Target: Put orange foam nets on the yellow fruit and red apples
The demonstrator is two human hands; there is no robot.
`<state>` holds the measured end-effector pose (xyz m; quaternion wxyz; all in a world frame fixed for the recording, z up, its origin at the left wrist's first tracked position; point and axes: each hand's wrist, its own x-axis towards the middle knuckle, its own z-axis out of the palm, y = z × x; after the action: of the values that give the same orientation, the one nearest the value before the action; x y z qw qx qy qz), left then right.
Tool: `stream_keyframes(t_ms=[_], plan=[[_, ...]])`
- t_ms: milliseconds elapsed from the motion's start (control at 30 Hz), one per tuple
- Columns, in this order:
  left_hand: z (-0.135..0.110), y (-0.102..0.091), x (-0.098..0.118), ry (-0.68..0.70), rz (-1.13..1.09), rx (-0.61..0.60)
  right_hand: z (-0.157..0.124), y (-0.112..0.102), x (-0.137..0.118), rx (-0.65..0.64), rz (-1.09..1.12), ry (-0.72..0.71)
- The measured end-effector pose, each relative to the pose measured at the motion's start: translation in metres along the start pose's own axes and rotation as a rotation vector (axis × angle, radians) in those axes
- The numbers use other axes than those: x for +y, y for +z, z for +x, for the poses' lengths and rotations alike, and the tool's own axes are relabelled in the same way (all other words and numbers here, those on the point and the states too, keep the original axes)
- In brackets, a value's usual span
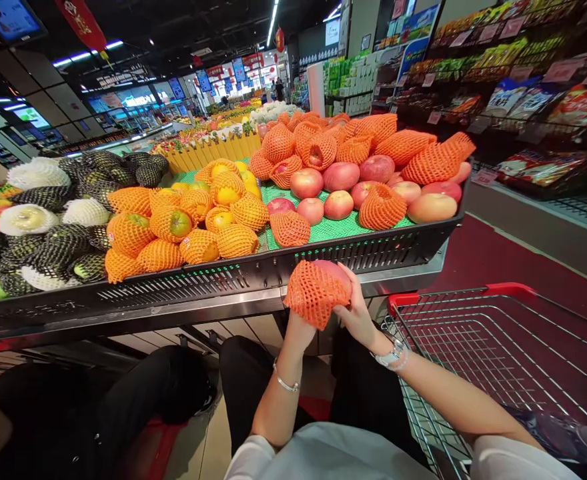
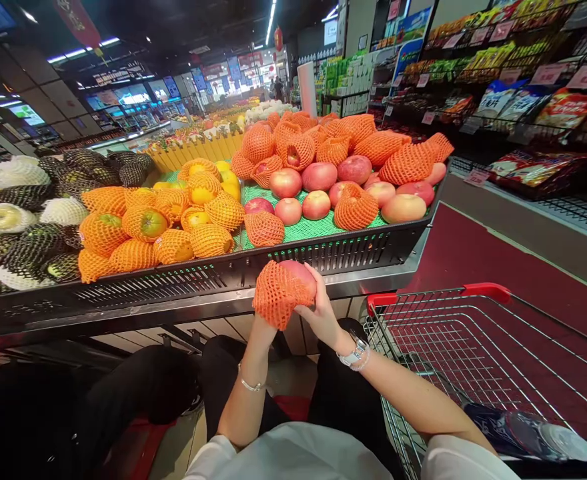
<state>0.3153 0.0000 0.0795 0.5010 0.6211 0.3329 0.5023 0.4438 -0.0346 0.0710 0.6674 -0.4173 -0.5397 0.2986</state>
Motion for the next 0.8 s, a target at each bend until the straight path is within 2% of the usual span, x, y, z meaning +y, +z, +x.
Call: stream_keyframes(t_ms=[100, 167, 300, 333, 367, 433, 500, 533, 600, 667, 733, 800], plan=[[-0.006, -0.011, 0.025, -0.047, 0.052, -0.269, 0.001, 0.000, 0.002, 0.156, 0.172, 0.080], [-0.013, -0.016, 0.044, -0.029, 0.183, -0.385, 0.003, -0.001, 0.005, 0.247, 0.289, 0.193], [-0.033, -0.020, 0.075, 0.231, 0.436, -0.493, 0.008, -0.004, 0.011, 0.342, 0.446, 0.367], [-0.037, -0.019, 0.078, 0.304, 0.426, -0.482, 0.010, -0.005, 0.012, 0.362, 0.461, 0.374], [-0.040, -0.019, 0.078, 0.366, 0.382, -0.416, 0.010, -0.007, 0.013, 0.382, 0.468, 0.370], [-0.040, -0.017, 0.070, 0.422, 0.210, -0.130, 0.009, -0.011, 0.015, 0.410, 0.456, 0.347], [-0.035, -0.015, 0.054, 0.336, -0.027, 0.133, 0.005, -0.015, 0.019, 0.410, 0.426, 0.324], [-0.031, -0.015, 0.046, 0.242, -0.136, 0.172, 0.002, -0.016, 0.021, 0.398, 0.407, 0.314], [-0.027, -0.013, 0.034, 0.055, -0.262, 0.116, -0.004, -0.017, 0.023, 0.363, 0.377, 0.303], [-0.029, -0.011, 0.030, 0.006, -0.224, 0.042, -0.009, -0.014, 0.022, 0.339, 0.365, 0.294], [-0.036, -0.008, 0.030, 0.105, -0.089, 0.010, -0.014, -0.008, 0.019, 0.324, 0.382, 0.304], [-0.043, -0.004, 0.031, 0.273, 0.045, -0.051, -0.019, -0.003, 0.016, 0.290, 0.413, 0.348]])
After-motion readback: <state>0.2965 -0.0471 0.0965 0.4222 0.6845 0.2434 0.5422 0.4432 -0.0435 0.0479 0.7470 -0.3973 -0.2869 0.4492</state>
